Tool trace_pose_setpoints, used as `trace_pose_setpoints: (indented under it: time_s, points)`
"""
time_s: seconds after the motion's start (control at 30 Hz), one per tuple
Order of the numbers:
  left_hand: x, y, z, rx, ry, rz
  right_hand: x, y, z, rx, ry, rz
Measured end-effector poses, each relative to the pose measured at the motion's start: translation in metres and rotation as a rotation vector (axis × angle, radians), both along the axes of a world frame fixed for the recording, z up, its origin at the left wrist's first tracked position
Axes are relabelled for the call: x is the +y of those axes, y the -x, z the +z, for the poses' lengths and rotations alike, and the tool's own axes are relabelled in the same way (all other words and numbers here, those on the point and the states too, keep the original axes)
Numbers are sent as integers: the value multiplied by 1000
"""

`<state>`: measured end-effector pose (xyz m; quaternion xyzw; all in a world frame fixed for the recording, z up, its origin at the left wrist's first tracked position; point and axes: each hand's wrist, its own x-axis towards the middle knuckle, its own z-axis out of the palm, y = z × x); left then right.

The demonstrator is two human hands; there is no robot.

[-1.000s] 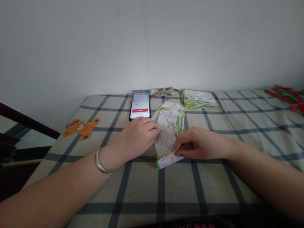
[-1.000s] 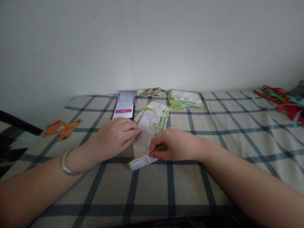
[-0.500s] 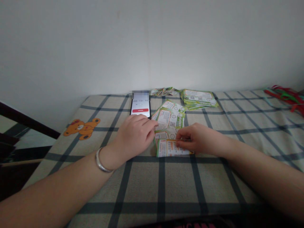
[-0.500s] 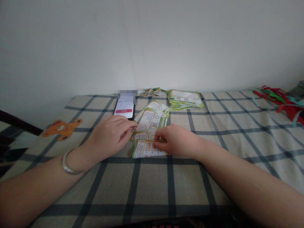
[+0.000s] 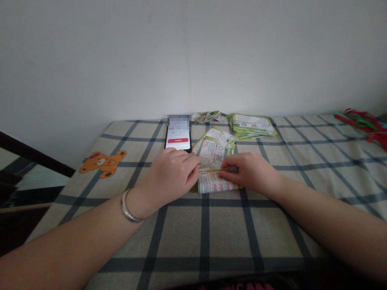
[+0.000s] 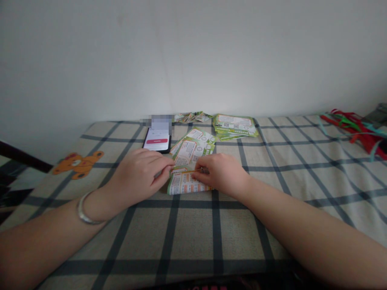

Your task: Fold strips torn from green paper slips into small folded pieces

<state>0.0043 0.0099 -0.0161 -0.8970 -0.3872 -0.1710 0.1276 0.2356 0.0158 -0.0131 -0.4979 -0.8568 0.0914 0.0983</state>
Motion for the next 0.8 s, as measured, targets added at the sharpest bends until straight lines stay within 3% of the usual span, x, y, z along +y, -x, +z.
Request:
trace_pose_setpoints:
  time_s: [0.27, 0.43, 0.8]
  points:
    - [-1, -3, -1, 50, 117, -8, 4, 4, -10, 28, -139, 25]
    - [-4, -5, 1, 77, 181, 61, 6, 5, -11, 17, -192, 22]
    - [-13, -8, 6, 153, 21, 220, 8, 6, -9, -2, -219, 26]
